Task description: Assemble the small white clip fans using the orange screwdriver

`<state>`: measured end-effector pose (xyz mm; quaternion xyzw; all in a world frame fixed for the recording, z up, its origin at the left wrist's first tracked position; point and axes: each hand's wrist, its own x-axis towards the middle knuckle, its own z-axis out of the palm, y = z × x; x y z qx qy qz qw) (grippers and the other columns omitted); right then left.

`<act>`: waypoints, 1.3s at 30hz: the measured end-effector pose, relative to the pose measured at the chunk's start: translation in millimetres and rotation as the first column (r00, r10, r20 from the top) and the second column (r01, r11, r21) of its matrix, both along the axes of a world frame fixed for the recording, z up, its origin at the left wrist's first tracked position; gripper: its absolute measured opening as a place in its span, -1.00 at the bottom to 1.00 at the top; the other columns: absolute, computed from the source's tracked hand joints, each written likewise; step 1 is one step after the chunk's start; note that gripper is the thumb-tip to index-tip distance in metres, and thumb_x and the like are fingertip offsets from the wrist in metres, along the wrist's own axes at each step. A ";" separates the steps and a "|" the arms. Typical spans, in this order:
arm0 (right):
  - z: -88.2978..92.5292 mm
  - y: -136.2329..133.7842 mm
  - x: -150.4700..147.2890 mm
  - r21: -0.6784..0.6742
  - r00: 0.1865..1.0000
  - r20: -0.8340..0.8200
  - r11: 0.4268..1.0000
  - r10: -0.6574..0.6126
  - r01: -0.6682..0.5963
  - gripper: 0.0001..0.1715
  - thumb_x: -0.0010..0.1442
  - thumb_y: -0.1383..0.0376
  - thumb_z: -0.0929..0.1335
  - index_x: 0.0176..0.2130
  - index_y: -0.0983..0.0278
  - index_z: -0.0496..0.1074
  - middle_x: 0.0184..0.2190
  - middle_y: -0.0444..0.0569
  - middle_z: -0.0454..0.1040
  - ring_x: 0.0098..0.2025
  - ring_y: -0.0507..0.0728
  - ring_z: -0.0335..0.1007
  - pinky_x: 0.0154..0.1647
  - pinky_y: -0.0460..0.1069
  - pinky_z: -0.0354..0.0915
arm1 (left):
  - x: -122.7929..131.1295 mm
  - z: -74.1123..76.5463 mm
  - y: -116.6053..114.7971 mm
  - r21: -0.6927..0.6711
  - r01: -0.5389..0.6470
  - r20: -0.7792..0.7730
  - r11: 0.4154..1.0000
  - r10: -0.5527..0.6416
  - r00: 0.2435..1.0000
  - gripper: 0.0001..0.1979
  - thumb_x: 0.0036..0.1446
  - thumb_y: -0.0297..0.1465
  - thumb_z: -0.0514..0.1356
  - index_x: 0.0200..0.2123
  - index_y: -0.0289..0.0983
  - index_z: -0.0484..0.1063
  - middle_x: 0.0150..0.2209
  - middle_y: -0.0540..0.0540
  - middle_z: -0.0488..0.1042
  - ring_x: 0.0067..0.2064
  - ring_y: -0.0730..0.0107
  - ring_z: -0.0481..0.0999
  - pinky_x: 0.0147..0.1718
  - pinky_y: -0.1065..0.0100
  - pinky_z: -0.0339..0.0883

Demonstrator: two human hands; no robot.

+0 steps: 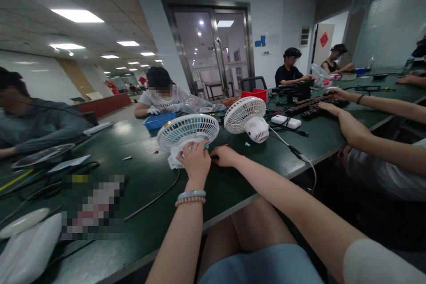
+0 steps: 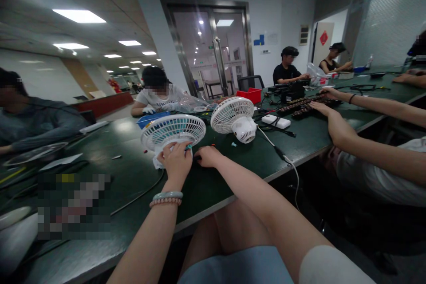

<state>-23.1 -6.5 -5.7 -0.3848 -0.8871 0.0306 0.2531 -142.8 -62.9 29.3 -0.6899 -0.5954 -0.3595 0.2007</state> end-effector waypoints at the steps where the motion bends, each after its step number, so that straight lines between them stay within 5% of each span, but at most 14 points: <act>1: -0.1 -0.2 0.2 0.006 1.000 0.024 1.000 0.004 -0.004 -0.66 0.06 0.29 0.29 -0.13 0.19 0.46 -0.12 -0.02 0.46 -0.09 0.15 0.37 -0.09 0.00 0.24 | -0.1 -0.3 -0.1 0.002 0.005 0.001 1.000 -0.005 1.000 -0.71 0.10 -0.42 -0.02 -0.16 -0.15 0.42 -0.13 -0.12 0.48 0.08 0.07 0.18 -0.03 -0.03 -0.14; 24: 12.4 -16.8 0.1 -0.042 0.998 0.053 0.999 0.034 -0.032 -0.74 0.03 0.37 0.31 -0.23 0.25 0.50 -0.28 -0.01 0.53 -0.23 0.12 0.42 -0.25 -0.08 0.25 | -3.8 -1.4 -9.3 -0.003 0.042 0.003 0.999 -0.042 0.999 -0.71 0.12 -0.46 -0.02 -0.16 -0.13 0.41 -0.13 -0.12 0.48 0.09 0.08 0.18 -0.04 -0.06 -0.14; 39: 9.2 -15.0 2.8 0.025 0.984 0.177 0.999 -0.028 0.024 -0.76 0.06 0.34 0.29 -0.28 0.22 0.53 -0.31 0.03 0.53 -0.19 0.16 0.40 -0.15 -0.01 0.23 | 0.4 -2.8 -8.4 -0.030 -0.002 0.023 1.000 0.003 1.000 -0.73 0.09 -0.46 0.01 -0.18 -0.14 0.41 -0.13 -0.11 0.47 0.09 0.08 0.18 -0.02 -0.04 -0.15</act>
